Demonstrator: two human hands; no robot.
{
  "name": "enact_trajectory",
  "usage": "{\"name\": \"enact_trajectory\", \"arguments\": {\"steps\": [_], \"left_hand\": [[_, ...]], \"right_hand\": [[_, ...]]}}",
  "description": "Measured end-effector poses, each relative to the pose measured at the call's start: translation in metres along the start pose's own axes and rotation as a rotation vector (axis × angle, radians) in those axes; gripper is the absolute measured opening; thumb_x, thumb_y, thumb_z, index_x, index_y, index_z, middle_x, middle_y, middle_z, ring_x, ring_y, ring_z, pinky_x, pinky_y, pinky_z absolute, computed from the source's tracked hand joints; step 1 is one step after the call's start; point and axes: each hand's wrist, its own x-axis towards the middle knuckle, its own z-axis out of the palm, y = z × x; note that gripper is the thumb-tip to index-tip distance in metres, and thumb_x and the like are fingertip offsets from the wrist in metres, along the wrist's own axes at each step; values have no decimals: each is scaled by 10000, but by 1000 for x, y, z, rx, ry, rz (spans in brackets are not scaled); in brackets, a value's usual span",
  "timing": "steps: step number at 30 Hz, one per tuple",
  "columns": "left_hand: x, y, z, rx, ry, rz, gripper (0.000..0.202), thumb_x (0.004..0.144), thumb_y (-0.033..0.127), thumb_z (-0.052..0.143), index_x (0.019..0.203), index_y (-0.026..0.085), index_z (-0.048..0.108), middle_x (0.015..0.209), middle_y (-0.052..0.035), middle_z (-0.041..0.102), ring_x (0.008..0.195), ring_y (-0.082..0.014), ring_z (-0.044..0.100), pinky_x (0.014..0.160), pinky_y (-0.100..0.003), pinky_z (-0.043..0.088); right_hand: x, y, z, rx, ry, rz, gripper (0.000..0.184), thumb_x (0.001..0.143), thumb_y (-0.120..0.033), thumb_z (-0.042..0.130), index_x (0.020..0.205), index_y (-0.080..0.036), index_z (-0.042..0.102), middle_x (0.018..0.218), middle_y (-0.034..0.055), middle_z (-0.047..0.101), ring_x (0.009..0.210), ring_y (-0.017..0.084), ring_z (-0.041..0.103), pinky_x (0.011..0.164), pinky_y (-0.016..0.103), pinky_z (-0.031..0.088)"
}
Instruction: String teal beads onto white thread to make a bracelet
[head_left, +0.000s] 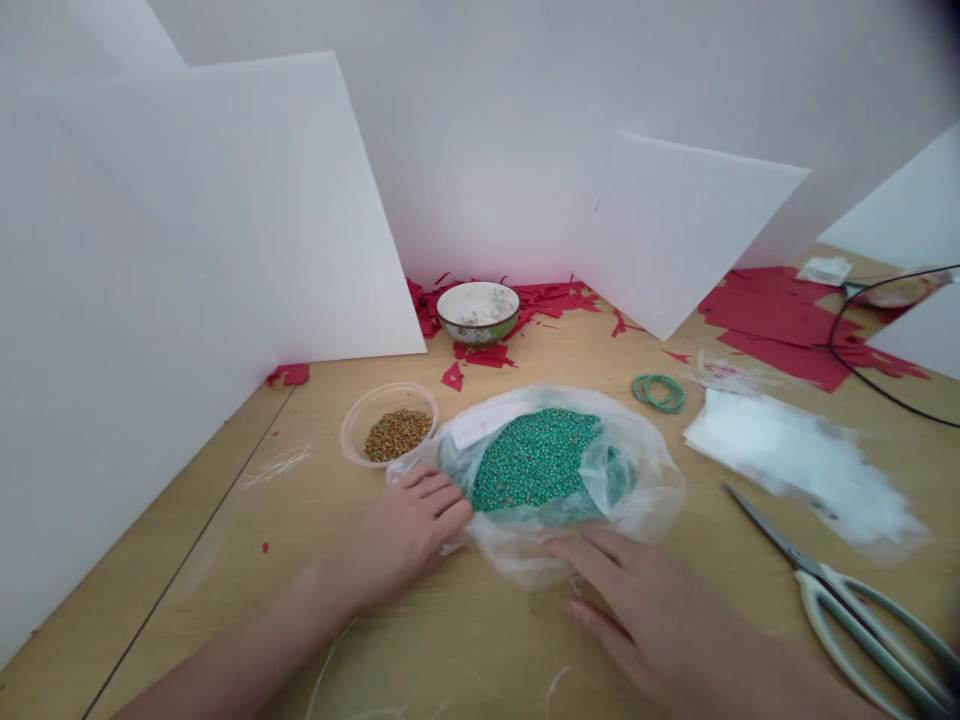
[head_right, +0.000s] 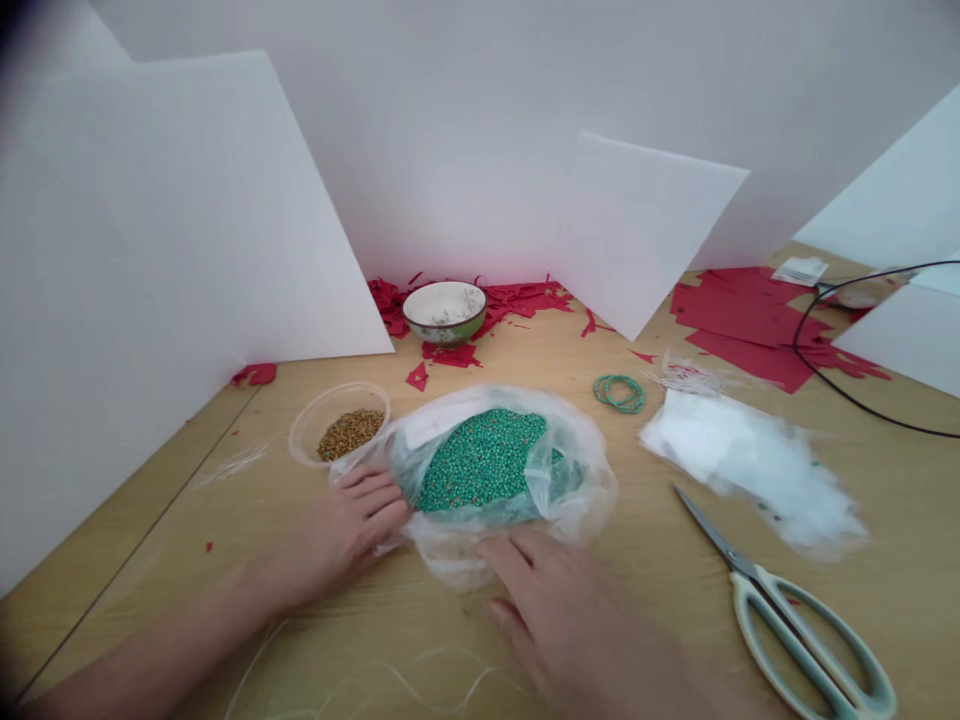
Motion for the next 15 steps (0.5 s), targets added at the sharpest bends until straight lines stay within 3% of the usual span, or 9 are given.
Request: {"name": "enact_trajectory", "arguments": {"steps": [3, 6, 10, 12, 15], "left_hand": [[5, -2, 1, 36, 78, -142, 112, 911, 174, 469, 851, 180, 564, 811, -44, 645, 803, -209, 596, 812, -393, 459], [22, 1, -2, 87, 79, -280, 128, 928, 199, 460, 849, 182, 558, 820, -45, 654, 805, -216, 615, 798, -396, 470], [38, 9, -8, 138, 3, -298, 107, 901, 139, 478, 886, 167, 581, 848, -70, 668, 855, -254, 635, 880, -462, 459], [38, 16, -15, 131, -19, -291, 148, 872, 132, 521, 999, 149, 595, 915, -89, 680, 917, -275, 639, 967, -519, 414], [33, 24, -30, 66, -70, -264, 448, 823, 134, 595, 1262, 158, 508, 1107, -109, 666, 1059, -286, 612, 1049, -553, 345]], "right_hand": [[-6, -9, -15, 155, -47, 19, 439, 863, -157, 513, 1292, -249, 495, 1170, 78, 675, 1014, 227, 662, 836, 352, 556], [-15, -14, -32, 307, -22, 94, 418, 889, -173, 467, 1289, -295, 469, 1061, 49, 696, 883, 200, 681, 705, 299, 572], [-27, -13, -50, 460, 14, 137, 223, 963, -253, 376, 997, -288, 593, 815, 31, 658, 703, 183, 633, 605, 285, 528], [-29, -13, -56, 506, -1, 70, 245, 971, -255, 372, 863, -272, 591, 730, 18, 613, 651, 168, 599, 582, 273, 497], [-32, -14, -60, 423, -16, 23, 193, 955, -214, 410, 900, -283, 581, 781, 11, 611, 673, 159, 591, 595, 264, 485]]}}
